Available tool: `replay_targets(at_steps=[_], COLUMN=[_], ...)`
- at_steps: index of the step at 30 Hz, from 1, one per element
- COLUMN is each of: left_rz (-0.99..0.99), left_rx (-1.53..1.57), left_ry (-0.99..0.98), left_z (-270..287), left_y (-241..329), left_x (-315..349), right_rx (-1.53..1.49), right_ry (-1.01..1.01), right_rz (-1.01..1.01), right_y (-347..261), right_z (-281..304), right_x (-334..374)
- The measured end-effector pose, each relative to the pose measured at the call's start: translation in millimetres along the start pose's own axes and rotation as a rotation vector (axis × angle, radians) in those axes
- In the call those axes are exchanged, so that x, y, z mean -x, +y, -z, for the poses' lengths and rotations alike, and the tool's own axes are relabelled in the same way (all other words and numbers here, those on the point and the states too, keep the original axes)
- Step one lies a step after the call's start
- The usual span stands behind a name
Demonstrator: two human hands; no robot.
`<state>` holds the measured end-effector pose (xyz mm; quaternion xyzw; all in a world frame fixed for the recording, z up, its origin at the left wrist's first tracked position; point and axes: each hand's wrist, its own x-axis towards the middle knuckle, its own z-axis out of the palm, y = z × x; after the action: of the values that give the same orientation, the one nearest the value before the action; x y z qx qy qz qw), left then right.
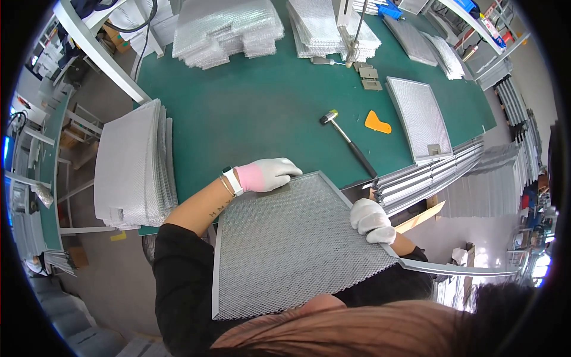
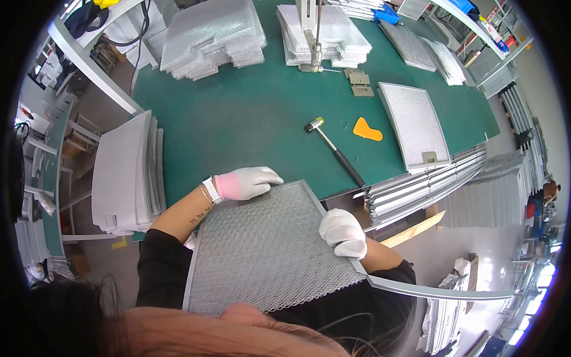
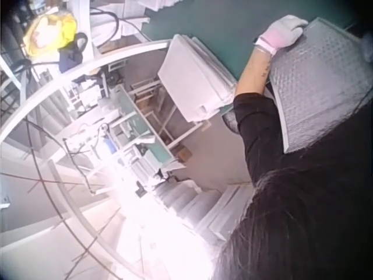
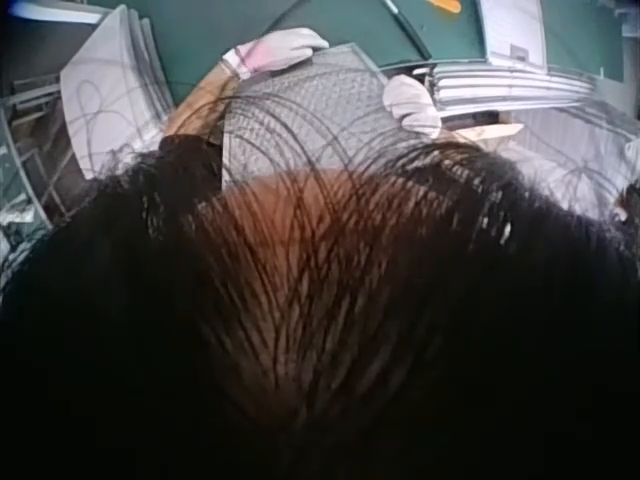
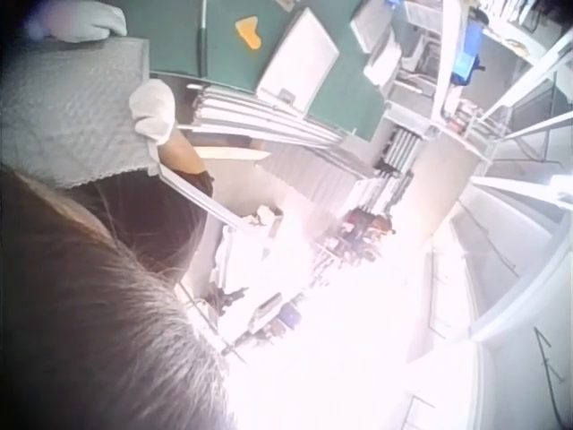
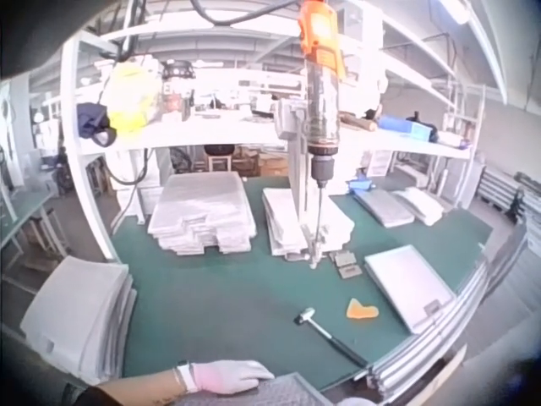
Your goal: Assembling a mesh filter into a metal frame using a hammer and a power drill.
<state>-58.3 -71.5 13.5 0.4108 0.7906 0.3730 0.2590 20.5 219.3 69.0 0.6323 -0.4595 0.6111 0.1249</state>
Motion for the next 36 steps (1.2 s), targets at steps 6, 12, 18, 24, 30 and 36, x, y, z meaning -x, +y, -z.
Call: replay_targets(at_steps=[6, 12, 18, 24, 30, 36], left_rz=[0.091, 0.072, 0.095, -0.999, -0.491, -0.267], left_rx=[-0.182, -0.176, -0.190, 0.312, 0.071, 0.070], left_ry=[-0.052, -0.037, -0.037, 0.069, 1.221, 1.478], left_z=[-14, -16, 21, 62, 16, 36], left_y=[14, 5, 37, 58, 116, 113], left_x=[-9, -4, 36, 157, 142, 126], right_rx=[-0.042, -0.129, -0.115, 0.057, 0.397, 0.264], right_ry=[0.068, 0.001, 0.019, 0.281, 0.433, 0.486], right_rz=[0.059, 0.052, -0.052, -0.110, -0.306, -0.495], right_y=[7, 12, 9, 21, 58, 53], right_z=[-4, -2, 5, -3, 9, 16], right_x=[-3, -26, -19, -26, -54, -101])
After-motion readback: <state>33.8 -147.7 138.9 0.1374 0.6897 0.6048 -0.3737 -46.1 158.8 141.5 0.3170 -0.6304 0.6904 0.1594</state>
